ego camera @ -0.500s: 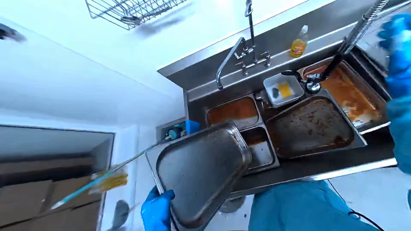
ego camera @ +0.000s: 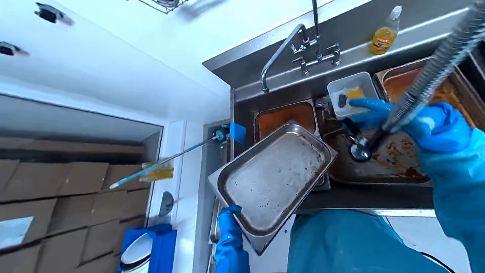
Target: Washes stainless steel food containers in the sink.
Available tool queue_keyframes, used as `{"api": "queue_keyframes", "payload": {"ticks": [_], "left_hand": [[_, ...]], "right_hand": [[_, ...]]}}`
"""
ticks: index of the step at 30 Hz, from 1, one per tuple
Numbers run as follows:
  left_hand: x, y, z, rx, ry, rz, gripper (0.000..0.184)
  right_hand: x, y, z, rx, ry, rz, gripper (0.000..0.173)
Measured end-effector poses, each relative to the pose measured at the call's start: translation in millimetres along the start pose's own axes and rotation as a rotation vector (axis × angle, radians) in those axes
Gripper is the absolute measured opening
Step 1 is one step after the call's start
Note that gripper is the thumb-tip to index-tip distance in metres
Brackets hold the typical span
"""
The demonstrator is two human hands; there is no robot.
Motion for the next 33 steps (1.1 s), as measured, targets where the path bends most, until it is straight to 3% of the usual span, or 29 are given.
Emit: {"api": "queue_keyframes", "payload": {"ticks": [2,4,7,12,14,17,20,24,27,31,33], "left_hand": [[7,-3,-19,0.066,0.0,-0.024,0.037],[20,-3,-38,0.095,0.046,-0.054,0.042],[55,3,-68,0.101,0.136,-0.056,0.046],[109,10,-126,0.226,0.32,-0.015,0.049],[131,14,-149,0.265,0.387,-0.004,0.051],[151,15,-172,0.318,0.461,0.024,0.041],[167,19,-176,0.329,0.502,0.067,0.037],[185,24,-175,0.325,0.553,0.085,0.039],[194,23,-176,0.344,0.574,0.073,0.041],[202,18,-171,0.391,0.591,-0.011,0.043],[203,16,-170,0.396,0.611,-0.024,0.043]], "right_hand": [[-14,12,-41,-0.001,0.13,0.066,0.133],[-19,25,-84,-0.064,0.104,0.052,0.112],[-10,19,-112,-0.269,-0.209,0.097,0.085],[53,1,-93,-0.476,-0.823,0.205,0.037],[87,-5,-89,-0.476,-1.016,0.326,0.021],[132,-18,-97,-0.333,-1.224,0.564,0.034],[155,-31,-120,-0.204,-1.207,0.709,0.04],[177,-45,-158,-0.06,-1.058,0.648,0.046],[190,-54,-173,0.004,-1.109,0.666,0.048],[207,-60,-182,0.043,-1.002,0.619,0.048],[216,-60,-189,0.047,-1.029,0.662,0.048]]}}
Point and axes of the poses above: each hand's wrist, its own x-axis towards the middle knuckle, its own z-axis out of the back of the hand, y = z × x, the point moved 4 cm from there along x, towards the middle knuckle, and after that the axes turned 15 degrees about z, right-handed, at the moved point
